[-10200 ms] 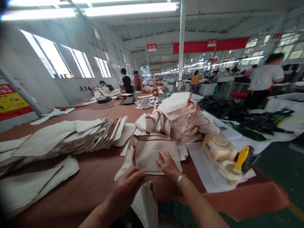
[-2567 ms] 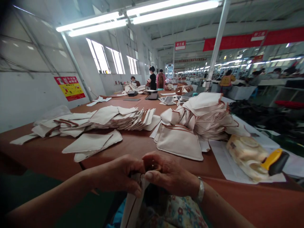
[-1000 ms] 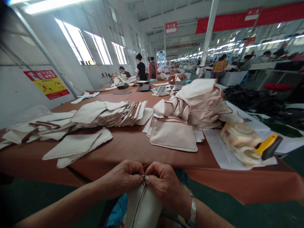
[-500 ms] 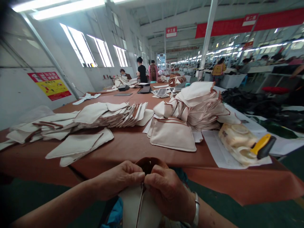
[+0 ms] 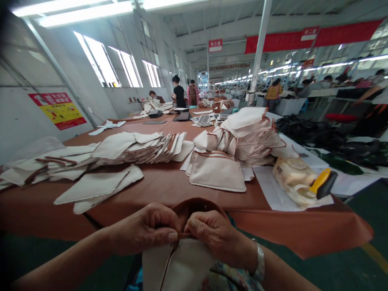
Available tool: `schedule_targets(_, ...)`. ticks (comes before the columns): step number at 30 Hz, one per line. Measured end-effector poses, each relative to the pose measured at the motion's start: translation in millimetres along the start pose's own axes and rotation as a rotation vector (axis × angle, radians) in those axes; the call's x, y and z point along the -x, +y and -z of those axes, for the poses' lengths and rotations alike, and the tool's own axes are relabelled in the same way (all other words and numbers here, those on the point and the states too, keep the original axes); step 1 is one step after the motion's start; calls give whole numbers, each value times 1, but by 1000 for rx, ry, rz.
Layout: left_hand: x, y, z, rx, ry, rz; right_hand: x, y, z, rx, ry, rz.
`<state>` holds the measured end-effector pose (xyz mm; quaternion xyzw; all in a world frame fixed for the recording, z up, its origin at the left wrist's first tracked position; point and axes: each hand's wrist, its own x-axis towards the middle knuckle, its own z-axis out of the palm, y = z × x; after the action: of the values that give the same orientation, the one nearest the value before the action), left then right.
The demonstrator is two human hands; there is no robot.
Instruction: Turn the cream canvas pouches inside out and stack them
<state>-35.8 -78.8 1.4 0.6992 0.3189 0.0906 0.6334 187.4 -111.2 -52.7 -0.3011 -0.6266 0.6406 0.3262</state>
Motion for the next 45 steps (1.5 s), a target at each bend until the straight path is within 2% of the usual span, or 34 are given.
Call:
schedule_targets(3,1,2,-5,72,5,-12,1,-2,-3,-68,-88,-2)
schedule_targets(6,0,-2,-12,165,5,-32,1,-2,-8,78,-59,184)
schedule_targets(8,-2,-6,-16,185,53,-38,-1,-1,-7,246,13,300)
schedule_targets(11,-6,-8,-17,-17,160,-54,-5,-3,-1,416,88,318)
schedule_targets(14,-8,-2,-16,-353,220,-133,-9,-6,6,398,11,234)
schedule_targets(17,-6,6,-15,-465,222,-180,-13,-7,9,347,1,174)
schedule_targets(22,4,6,-2,-114,158,-70,-17,-5,13,219,-51,145)
schedule_targets(26,6,5,8,-81,130,13,-18,-9,13,217,-79,164)
schedule_targets(29,2,3,9,38,116,66,-18,-13,12,222,-81,168)
schedule_targets(32,-2,-1,10,166,106,86,-20,-12,13,229,-86,163)
schedule_targets(36,-4,-4,11,207,122,111,-22,-4,14,214,-61,132)
schedule_targets(38,-2,-6,10,158,138,113,-24,2,14,172,-45,107)
schedule_targets(40,0,-8,7,47,209,58,-26,9,14,133,-34,78)
schedule_targets(43,5,-14,1,-251,345,-136,-27,16,13,126,-41,62)
schedule_targets(45,7,-18,-3,-486,373,-294,-27,18,12,133,-39,54)
